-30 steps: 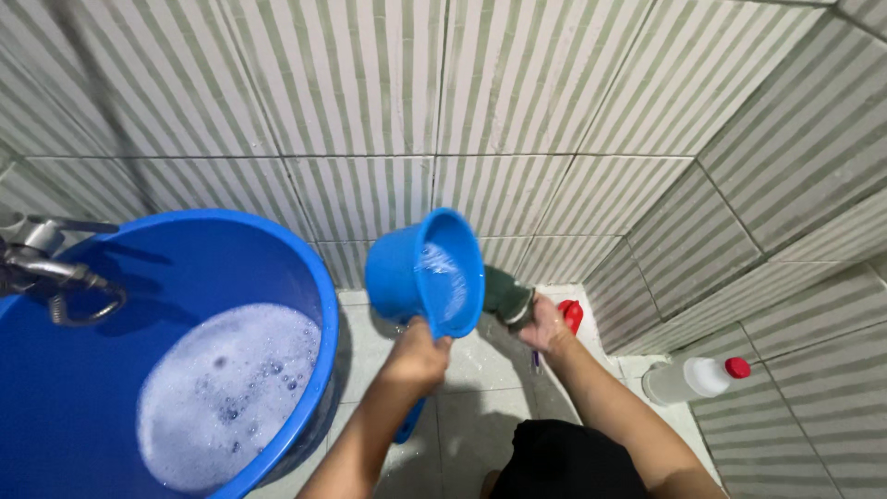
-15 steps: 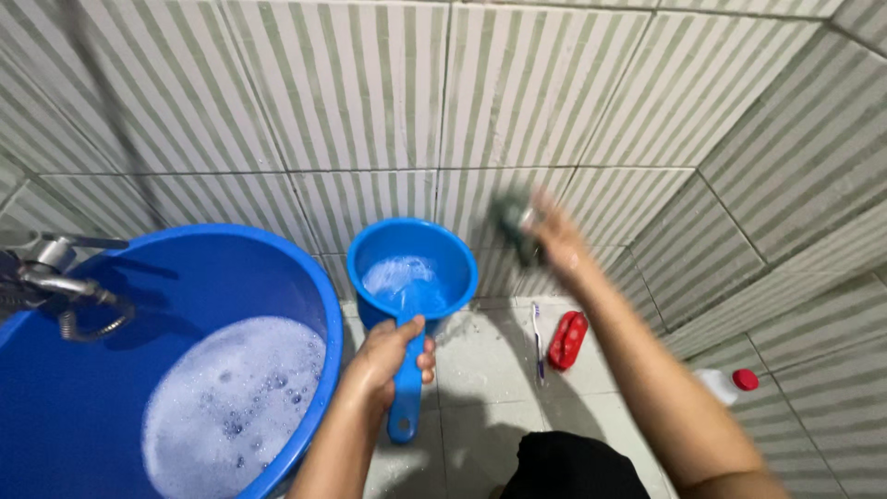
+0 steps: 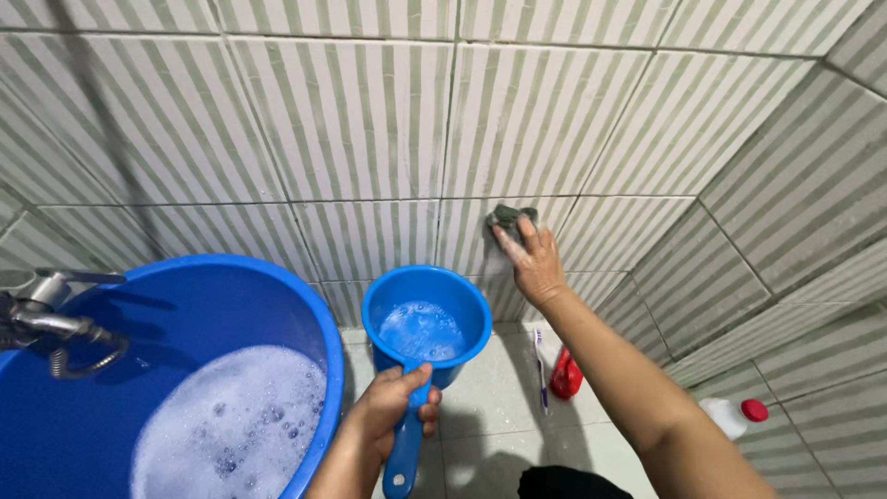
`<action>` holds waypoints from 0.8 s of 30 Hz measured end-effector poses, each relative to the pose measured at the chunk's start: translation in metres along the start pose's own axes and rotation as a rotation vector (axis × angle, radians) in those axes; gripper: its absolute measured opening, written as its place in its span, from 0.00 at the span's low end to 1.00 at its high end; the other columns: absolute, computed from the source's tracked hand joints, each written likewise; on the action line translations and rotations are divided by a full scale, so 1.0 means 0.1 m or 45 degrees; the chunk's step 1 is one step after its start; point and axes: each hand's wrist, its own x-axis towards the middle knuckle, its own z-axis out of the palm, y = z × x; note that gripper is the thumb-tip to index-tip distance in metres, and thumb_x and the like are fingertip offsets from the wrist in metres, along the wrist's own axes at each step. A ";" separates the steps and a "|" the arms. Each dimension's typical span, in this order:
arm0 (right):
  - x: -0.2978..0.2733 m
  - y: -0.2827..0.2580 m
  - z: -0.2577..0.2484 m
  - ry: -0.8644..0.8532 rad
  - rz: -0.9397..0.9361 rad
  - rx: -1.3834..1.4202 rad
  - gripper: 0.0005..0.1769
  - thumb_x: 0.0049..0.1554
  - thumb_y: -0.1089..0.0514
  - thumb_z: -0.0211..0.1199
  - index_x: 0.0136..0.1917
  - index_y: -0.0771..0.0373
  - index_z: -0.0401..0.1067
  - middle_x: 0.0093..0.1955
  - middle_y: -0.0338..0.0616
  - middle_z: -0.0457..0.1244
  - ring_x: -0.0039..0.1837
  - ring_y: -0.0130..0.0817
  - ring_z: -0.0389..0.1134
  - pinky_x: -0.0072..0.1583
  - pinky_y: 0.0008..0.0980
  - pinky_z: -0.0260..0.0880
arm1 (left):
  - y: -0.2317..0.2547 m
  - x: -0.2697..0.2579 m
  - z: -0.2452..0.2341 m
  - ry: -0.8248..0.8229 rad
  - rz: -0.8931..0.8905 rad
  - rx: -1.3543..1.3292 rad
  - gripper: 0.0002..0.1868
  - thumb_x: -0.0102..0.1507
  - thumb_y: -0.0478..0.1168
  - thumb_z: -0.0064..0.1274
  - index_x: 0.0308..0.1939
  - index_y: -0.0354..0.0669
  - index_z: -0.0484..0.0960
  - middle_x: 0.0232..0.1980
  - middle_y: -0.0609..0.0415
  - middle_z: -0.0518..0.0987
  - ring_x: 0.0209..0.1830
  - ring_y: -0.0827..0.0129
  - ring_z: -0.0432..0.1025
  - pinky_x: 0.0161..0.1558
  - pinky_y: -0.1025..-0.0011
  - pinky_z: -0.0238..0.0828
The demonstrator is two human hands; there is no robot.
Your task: The person cleans a tiled wall in a bathroom using a blue scoop to pour soapy water from a large basin onto the surface. They scrub the tiles with a sponge and later use a toothbrush to clean the grout lines.
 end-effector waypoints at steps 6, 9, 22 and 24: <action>0.84 0.53 -0.34 0.381 0.050 0.056 0.23 0.65 0.63 0.59 0.72 0.49 0.72 0.72 0.57 0.59 0.75 0.57 0.55 0.75 0.54 0.54 | 0.07 0.02 0.03 0.036 -0.024 0.026 0.12 0.67 0.45 0.51 0.49 0.45 0.68 0.29 0.53 0.73 0.21 0.69 0.65 0.24 0.65 0.65; 1.68 1.09 -0.76 0.508 0.439 -0.189 0.41 0.62 0.67 0.54 0.87 0.52 0.53 0.83 0.53 0.43 0.87 0.51 0.43 0.85 0.65 0.36 | 0.10 0.10 0.02 0.045 -0.040 0.002 0.13 0.66 0.45 0.51 0.48 0.45 0.69 0.29 0.53 0.73 0.20 0.69 0.65 0.24 0.65 0.65; -0.32 0.51 1.06 0.529 1.413 0.610 0.39 0.66 0.61 0.45 0.85 0.58 0.34 0.86 0.61 0.36 0.72 0.47 0.51 0.65 0.44 0.57 | -0.01 0.13 -0.06 0.065 -0.088 0.024 0.12 0.66 0.45 0.51 0.47 0.45 0.70 0.30 0.52 0.73 0.20 0.69 0.64 0.23 0.65 0.65; -0.21 0.67 1.00 0.564 1.544 0.707 0.43 0.62 0.62 0.48 0.85 0.55 0.34 0.84 0.60 0.37 0.64 0.43 0.59 0.57 0.40 0.68 | -0.04 0.09 -0.07 0.060 -0.092 0.024 0.11 0.66 0.45 0.51 0.47 0.45 0.70 0.29 0.52 0.73 0.20 0.69 0.64 0.23 0.65 0.65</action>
